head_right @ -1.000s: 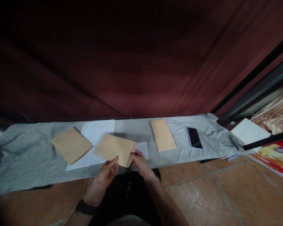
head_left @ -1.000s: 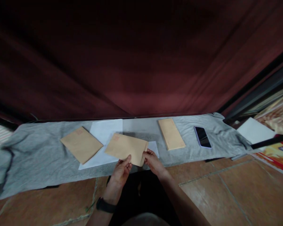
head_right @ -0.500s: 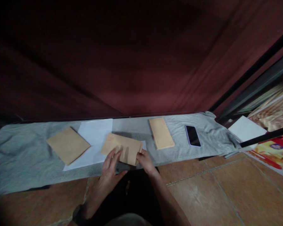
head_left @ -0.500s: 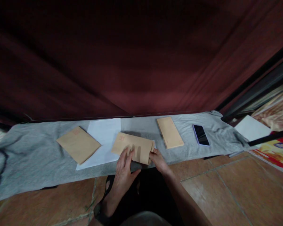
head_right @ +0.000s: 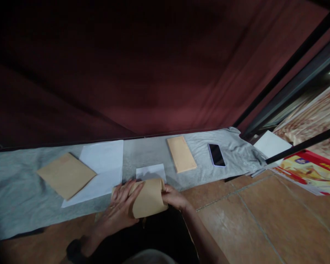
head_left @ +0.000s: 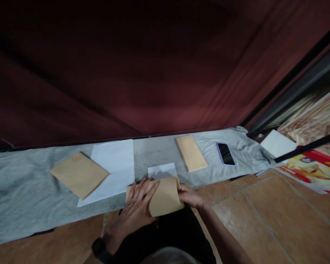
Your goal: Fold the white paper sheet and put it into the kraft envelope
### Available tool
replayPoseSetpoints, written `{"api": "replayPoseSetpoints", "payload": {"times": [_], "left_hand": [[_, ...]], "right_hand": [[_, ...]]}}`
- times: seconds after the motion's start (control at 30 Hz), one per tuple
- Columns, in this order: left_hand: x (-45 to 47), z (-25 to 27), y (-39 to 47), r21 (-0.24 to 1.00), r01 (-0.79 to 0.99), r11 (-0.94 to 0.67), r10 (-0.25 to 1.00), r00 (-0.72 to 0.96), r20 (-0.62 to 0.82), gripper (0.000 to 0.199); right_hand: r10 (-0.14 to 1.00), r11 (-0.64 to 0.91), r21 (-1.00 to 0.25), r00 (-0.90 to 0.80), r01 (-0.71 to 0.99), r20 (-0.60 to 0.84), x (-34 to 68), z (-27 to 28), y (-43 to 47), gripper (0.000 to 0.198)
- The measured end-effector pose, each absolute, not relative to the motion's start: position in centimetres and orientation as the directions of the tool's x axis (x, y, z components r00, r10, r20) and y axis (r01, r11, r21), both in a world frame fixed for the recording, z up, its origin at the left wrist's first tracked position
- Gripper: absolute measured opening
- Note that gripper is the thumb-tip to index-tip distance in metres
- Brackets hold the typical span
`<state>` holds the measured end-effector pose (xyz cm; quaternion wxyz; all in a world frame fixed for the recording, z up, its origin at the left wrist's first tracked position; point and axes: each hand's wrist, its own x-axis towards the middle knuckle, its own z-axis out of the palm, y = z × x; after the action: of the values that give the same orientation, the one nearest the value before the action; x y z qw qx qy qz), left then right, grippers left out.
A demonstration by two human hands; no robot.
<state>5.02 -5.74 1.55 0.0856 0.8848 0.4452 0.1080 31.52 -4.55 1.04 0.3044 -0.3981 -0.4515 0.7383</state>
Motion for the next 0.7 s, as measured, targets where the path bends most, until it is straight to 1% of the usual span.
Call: {"api": "replayPoseSetpoints", "payload": {"times": [0.1, 0.17, 0.27, 0.33, 0.4, 0.5, 0.53, 0.57, 0.6, 0.63, 0.7], "left_hand": [[5.5, 1.3, -6.6, 0.273, 0.765, -0.584, 0.811, 0.565, 0.15, 0.108], [5.7, 0.9, -7.1, 0.282, 0.764, -0.58, 0.814, 0.558, 0.163, 0.105], [5.9, 0.3, -8.1, 0.283, 0.769, -0.574, 0.819, 0.549, 0.169, 0.102], [6.1, -0.1, -8.7, 0.285, 0.772, -0.568, 0.823, 0.543, 0.168, 0.102], [6.5, -0.4, -9.1, 0.287, 0.778, -0.559, 0.829, 0.534, 0.165, 0.103], [7.0, -0.9, -9.3, 0.279, 0.798, -0.534, 0.845, 0.509, 0.163, 0.102], [7.2, -1.0, -9.3, 0.278, 0.804, -0.525, 0.851, 0.499, 0.162, 0.102], [7.4, -1.1, -9.3, 0.279, 0.809, -0.517, 0.856, 0.491, 0.161, 0.102], [7.6, -1.1, -9.4, 0.281, 0.812, -0.511, 0.86, 0.484, 0.162, 0.102], [7.8, -1.1, -9.4, 0.283, 0.813, -0.508, 0.861, 0.481, 0.165, 0.102], [8.1, -1.0, -9.7, 0.281, 0.81, -0.515, 0.857, 0.483, 0.18, 0.102]], "right_hand": [[0.83, -0.393, -0.914, -0.467, -0.1, -0.306, 32.0, 1.0, -5.2, 0.03], [0.833, -0.405, -0.912, -0.436, -0.062, -0.34, 32.3, 0.5, -5.6, 0.025], [0.839, -0.422, -0.906, -0.383, -0.007, -0.388, 32.7, -0.6, -6.2, 0.022], [0.855, -0.396, -0.918, -0.363, 0.001, -0.37, 32.9, -1.1, -6.5, 0.022], [0.902, -0.314, -0.949, -0.3, 0.036, -0.31, 33.1, -0.8, -6.7, 0.022], [0.991, -0.119, -0.979, -0.039, 0.164, -0.127, 33.7, 0.8, -7.1, 0.025], [0.996, -0.074, -0.978, 0.06, 0.196, -0.063, 34.0, 1.5, -7.2, 0.026], [0.993, -0.055, -0.976, 0.118, 0.212, -0.03, 34.3, 2.1, -7.4, 0.025], [0.991, -0.058, -0.978, 0.133, 0.202, -0.032, 34.5, 2.6, -7.5, 0.025], [0.992, -0.074, -0.981, 0.11, 0.182, -0.055, 34.8, 3.0, -7.7, 0.026], [0.992, -0.114, -0.978, -0.037, 0.175, -0.122, 35.2, 3.3, -8.0, 0.025]]}}
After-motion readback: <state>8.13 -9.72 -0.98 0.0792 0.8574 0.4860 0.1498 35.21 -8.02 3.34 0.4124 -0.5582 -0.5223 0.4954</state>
